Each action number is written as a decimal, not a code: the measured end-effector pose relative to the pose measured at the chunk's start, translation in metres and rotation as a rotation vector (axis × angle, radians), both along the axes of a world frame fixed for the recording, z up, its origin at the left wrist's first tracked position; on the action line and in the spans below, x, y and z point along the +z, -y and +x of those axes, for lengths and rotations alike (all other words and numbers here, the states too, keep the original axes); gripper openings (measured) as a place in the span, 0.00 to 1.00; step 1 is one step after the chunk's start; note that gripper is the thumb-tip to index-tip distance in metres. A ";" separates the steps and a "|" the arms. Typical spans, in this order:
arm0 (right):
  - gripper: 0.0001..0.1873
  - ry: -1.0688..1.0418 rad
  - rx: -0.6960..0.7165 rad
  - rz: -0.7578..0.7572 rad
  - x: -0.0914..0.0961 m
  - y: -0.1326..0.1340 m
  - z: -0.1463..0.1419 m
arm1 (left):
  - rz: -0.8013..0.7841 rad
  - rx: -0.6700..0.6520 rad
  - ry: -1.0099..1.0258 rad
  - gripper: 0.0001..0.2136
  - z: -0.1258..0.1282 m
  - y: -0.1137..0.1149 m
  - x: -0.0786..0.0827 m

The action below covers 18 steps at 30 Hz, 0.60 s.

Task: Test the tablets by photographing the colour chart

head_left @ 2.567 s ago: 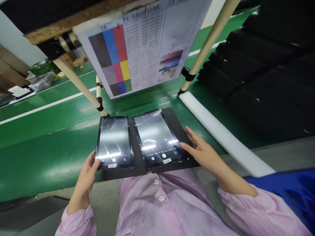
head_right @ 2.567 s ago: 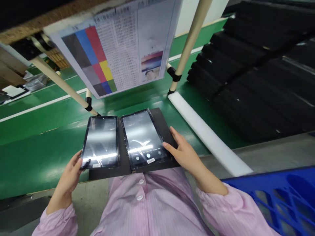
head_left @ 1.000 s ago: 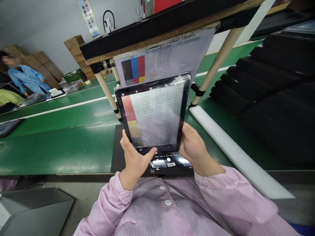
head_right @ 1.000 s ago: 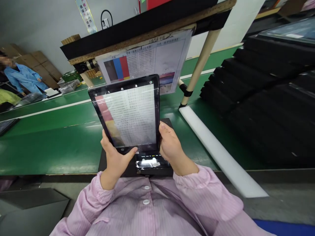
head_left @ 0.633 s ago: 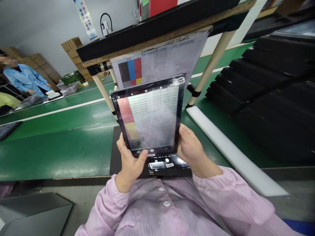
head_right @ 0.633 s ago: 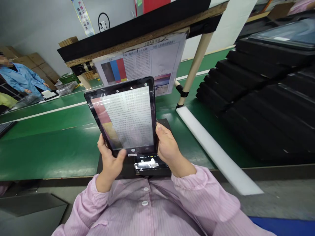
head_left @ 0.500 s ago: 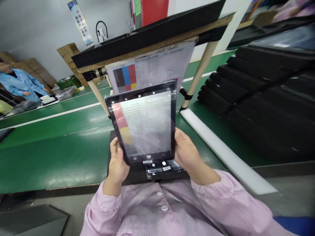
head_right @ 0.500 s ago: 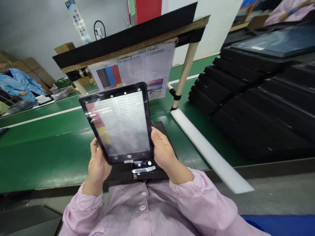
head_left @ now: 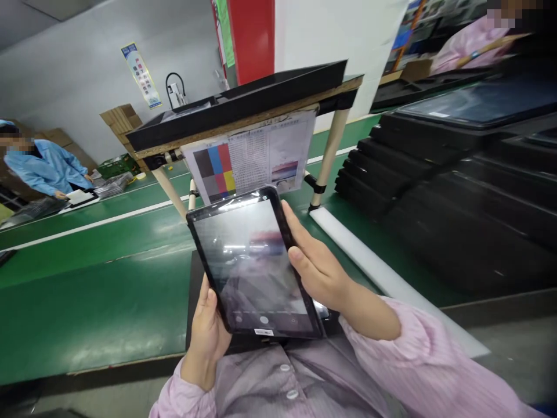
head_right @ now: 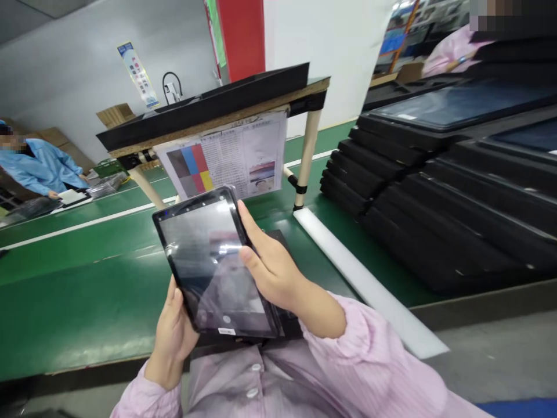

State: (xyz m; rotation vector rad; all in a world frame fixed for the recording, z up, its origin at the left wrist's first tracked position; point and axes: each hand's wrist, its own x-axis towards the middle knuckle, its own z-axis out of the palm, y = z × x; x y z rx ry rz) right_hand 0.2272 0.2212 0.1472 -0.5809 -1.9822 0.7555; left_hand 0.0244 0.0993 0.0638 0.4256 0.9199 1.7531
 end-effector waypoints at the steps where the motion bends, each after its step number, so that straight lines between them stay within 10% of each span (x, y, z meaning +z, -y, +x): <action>1: 0.36 0.007 -0.009 -0.002 -0.003 -0.001 -0.001 | -0.011 0.019 0.008 0.23 0.001 0.002 0.000; 11: 0.41 -0.037 -0.050 -0.424 -0.066 -0.015 0.005 | -0.311 0.170 -0.066 0.26 -0.047 0.036 0.013; 18: 0.42 0.001 -0.308 -0.734 -0.125 -0.022 0.052 | -0.622 0.192 -0.390 0.26 -0.088 0.026 -0.028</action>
